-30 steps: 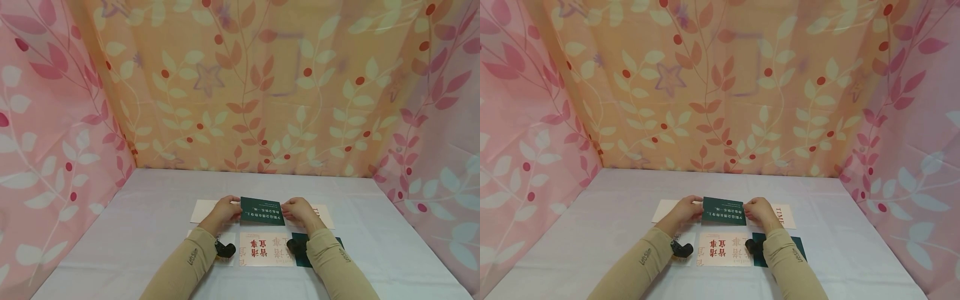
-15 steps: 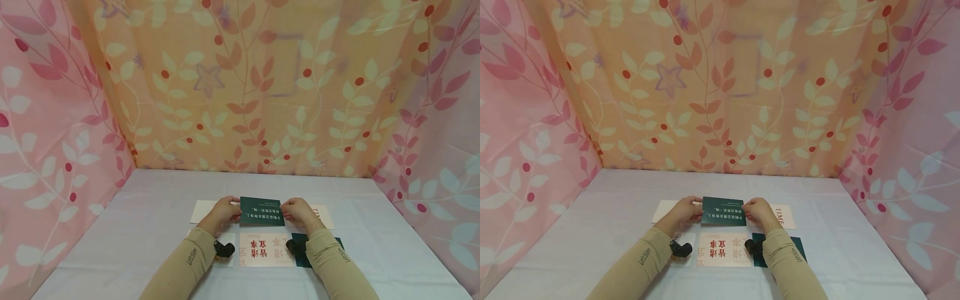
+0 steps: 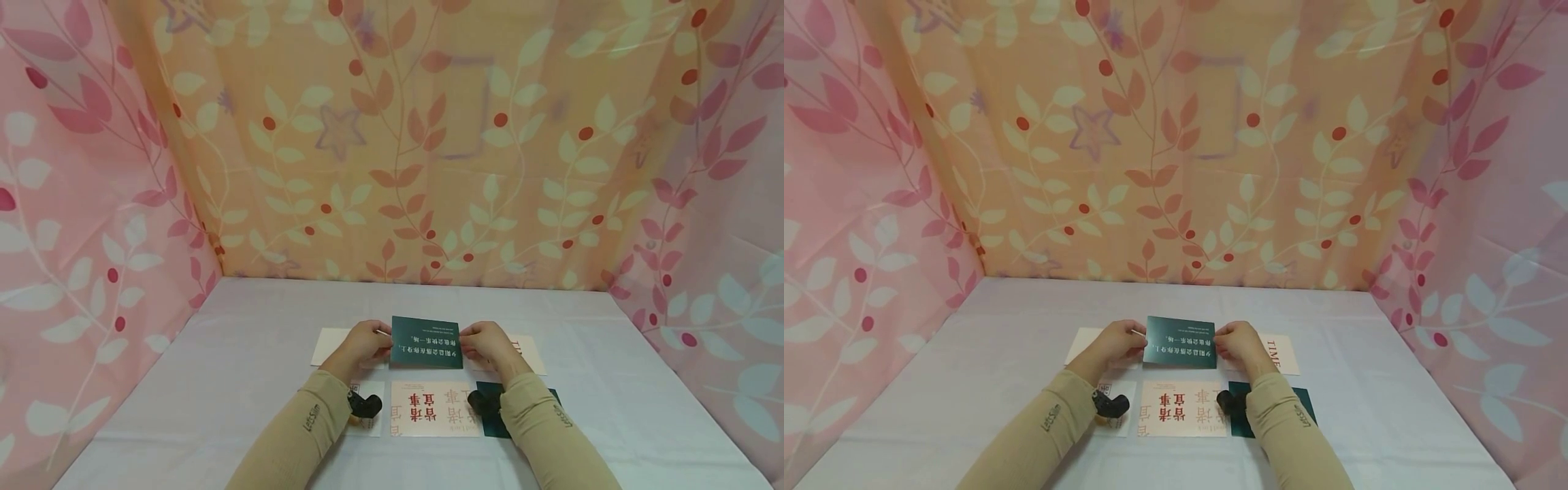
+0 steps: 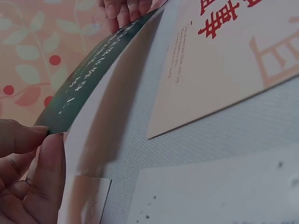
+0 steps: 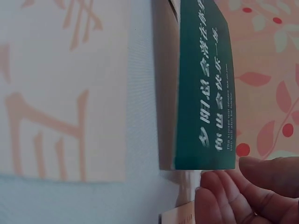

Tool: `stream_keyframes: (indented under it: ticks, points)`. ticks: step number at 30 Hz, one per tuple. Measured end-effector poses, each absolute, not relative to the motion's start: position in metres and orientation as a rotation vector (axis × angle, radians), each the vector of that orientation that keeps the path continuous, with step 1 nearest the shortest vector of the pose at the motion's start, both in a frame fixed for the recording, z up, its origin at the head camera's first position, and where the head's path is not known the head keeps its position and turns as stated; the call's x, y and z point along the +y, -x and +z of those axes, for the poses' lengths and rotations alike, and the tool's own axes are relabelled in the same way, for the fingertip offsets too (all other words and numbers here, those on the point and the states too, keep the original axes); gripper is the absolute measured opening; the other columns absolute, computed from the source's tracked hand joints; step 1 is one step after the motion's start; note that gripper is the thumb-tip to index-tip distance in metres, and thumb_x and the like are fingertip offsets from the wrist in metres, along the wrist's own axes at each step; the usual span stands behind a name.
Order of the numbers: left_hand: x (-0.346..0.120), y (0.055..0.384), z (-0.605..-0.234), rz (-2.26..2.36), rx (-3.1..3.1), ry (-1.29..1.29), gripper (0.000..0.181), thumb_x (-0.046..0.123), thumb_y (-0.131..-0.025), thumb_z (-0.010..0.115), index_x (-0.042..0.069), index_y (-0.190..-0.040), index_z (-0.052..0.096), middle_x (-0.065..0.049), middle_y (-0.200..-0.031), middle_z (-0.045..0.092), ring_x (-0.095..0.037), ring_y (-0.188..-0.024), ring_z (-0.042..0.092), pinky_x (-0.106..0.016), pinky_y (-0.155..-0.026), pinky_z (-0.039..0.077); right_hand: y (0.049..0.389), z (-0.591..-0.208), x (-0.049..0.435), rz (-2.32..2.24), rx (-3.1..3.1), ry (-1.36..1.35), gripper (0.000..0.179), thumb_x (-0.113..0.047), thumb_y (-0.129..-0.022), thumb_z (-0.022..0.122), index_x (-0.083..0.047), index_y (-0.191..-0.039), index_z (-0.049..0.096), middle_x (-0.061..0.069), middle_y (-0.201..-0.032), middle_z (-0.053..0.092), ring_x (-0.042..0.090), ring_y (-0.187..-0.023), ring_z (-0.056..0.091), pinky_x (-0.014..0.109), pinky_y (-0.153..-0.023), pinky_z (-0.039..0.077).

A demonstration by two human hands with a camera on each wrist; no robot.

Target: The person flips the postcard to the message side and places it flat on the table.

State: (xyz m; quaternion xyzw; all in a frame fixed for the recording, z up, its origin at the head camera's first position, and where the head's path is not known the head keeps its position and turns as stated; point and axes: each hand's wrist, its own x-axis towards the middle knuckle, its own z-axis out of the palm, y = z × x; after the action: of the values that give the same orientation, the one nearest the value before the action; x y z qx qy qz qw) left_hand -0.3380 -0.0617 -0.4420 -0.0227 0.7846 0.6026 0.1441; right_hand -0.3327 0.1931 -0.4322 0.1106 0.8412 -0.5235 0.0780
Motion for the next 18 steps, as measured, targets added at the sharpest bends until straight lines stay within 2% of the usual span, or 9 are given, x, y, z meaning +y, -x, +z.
stream_keyframes:
  ticks: [8, 18]
  points:
    - [-0.0624, 0.3391, -0.4406, 1.746, 2.257, 0.068, 0.011, 0.007, -0.085, 0.061, 0.004, -0.095, 0.061, -0.009, -0.085, 0.060, -0.014, -0.065, 0.058, -0.024, -0.059, 0.051, 0.3323, -0.4294, 0.1940, -1.586, 2.553, -0.309, 0.018, -0.010, -0.088, 0.057, 0.000, -0.103, 0.061, 0.014, -0.089, 0.062, 0.024, -0.074, 0.060, 0.035, -0.067, 0.053]
    - [-0.0648, 0.3410, -0.4403, 1.766, 2.242, 0.074, 0.008, 0.009, -0.086, 0.062, 0.004, -0.092, 0.061, -0.009, -0.086, 0.061, -0.016, -0.067, 0.061, -0.029, -0.064, 0.053, 0.3327, -0.4262, 0.1947, -1.568, 2.565, -0.298, 0.015, -0.008, -0.088, 0.058, 0.000, -0.099, 0.063, 0.012, -0.086, 0.061, 0.023, -0.075, 0.060, 0.033, -0.067, 0.053]
